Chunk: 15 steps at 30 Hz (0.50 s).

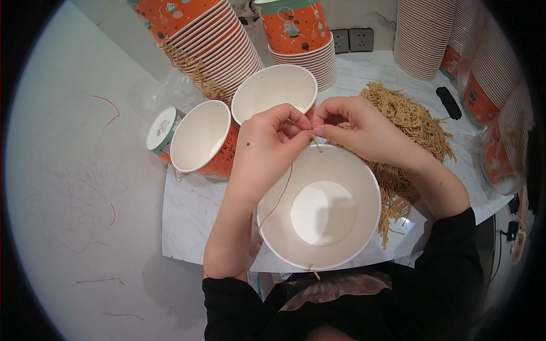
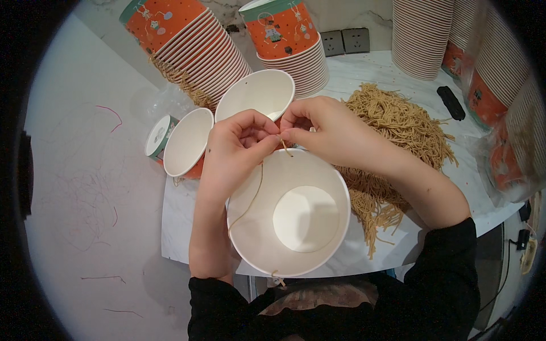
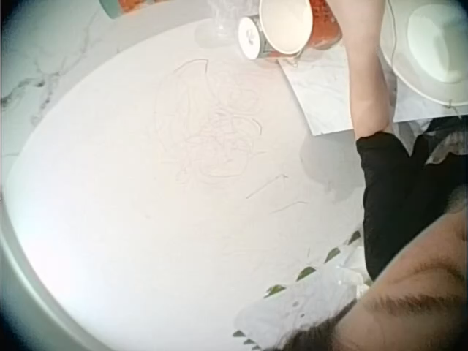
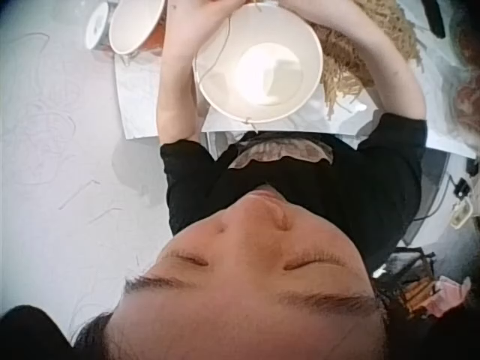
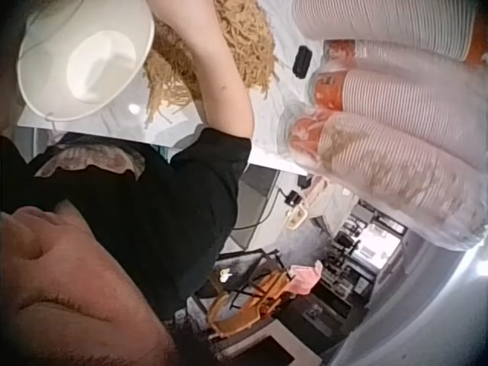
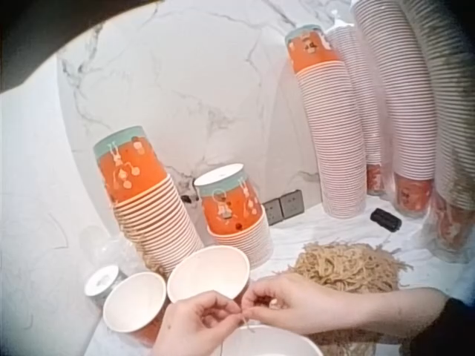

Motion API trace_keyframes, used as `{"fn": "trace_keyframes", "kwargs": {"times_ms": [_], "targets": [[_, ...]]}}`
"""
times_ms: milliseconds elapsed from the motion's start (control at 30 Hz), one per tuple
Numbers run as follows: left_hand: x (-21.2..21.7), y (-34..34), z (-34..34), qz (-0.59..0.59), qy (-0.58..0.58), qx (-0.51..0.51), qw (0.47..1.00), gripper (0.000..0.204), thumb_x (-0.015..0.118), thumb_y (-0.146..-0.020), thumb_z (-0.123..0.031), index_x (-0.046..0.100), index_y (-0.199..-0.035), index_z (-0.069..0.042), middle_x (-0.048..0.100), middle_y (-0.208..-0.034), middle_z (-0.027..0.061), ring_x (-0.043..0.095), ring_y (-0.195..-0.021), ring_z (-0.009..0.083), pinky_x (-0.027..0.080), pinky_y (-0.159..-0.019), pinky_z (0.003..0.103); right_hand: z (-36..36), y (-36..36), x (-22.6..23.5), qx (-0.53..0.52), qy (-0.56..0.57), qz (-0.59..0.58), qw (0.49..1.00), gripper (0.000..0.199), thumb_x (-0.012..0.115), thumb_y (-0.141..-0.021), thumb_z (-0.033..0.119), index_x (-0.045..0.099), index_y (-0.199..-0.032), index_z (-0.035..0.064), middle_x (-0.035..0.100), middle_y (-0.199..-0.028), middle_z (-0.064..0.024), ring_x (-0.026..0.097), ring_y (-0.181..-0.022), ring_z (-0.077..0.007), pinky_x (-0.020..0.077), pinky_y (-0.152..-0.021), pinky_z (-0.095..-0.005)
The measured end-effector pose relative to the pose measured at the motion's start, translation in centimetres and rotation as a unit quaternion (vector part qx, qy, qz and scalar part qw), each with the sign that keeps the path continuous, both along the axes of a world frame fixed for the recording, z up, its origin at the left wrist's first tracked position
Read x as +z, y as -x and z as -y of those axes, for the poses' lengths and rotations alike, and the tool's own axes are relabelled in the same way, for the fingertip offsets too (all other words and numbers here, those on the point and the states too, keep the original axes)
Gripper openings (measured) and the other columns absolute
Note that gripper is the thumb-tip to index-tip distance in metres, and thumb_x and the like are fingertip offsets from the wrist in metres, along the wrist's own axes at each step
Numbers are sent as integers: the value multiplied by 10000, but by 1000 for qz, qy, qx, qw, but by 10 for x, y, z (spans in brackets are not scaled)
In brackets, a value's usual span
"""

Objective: Thread rope handles into the pre-punched holes of printed paper buckets to assemble them.

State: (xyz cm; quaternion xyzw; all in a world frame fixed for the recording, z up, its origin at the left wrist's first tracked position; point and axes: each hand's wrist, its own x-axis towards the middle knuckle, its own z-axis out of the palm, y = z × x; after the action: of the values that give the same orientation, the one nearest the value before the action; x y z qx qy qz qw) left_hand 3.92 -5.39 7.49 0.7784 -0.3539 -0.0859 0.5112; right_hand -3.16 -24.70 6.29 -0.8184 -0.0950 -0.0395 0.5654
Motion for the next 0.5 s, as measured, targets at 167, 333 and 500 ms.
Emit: {"fn": "trace_keyframes", "kwargs": {"times_ms": [167,333,500], "targets": [[4,4,-1,27,-2,21,999,104,739,-825,-41,694,-889,28,716,-769,45,651,-679,71,514,-619,217,-1,1,0,6,-2,34,999,102,686,-927,100,672,-917,0,656,-847,5,598,-787,-63,496,-715,-235],[6,1,-5,-20,-5,15,1000,83,720,-838,-26,685,-892,27,704,-761,28,635,-654,56,506,-602,213,-1,3,7,34,-67,-59,995,108,672,-958,125,658,-939,20,641,-851,29,570,-795,-33,480,-716,-221],[12,-3,-12,-92,-3,-7,996,54,702,-862,-19,684,-891,23,685,-751,12,614,-633,38,489,-579,206,3,-4,-5,79,-155,-93,980,109,649,-990,149,634,-967,44,628,-898,47,545,-792,-19,455,-703,-190]]}}
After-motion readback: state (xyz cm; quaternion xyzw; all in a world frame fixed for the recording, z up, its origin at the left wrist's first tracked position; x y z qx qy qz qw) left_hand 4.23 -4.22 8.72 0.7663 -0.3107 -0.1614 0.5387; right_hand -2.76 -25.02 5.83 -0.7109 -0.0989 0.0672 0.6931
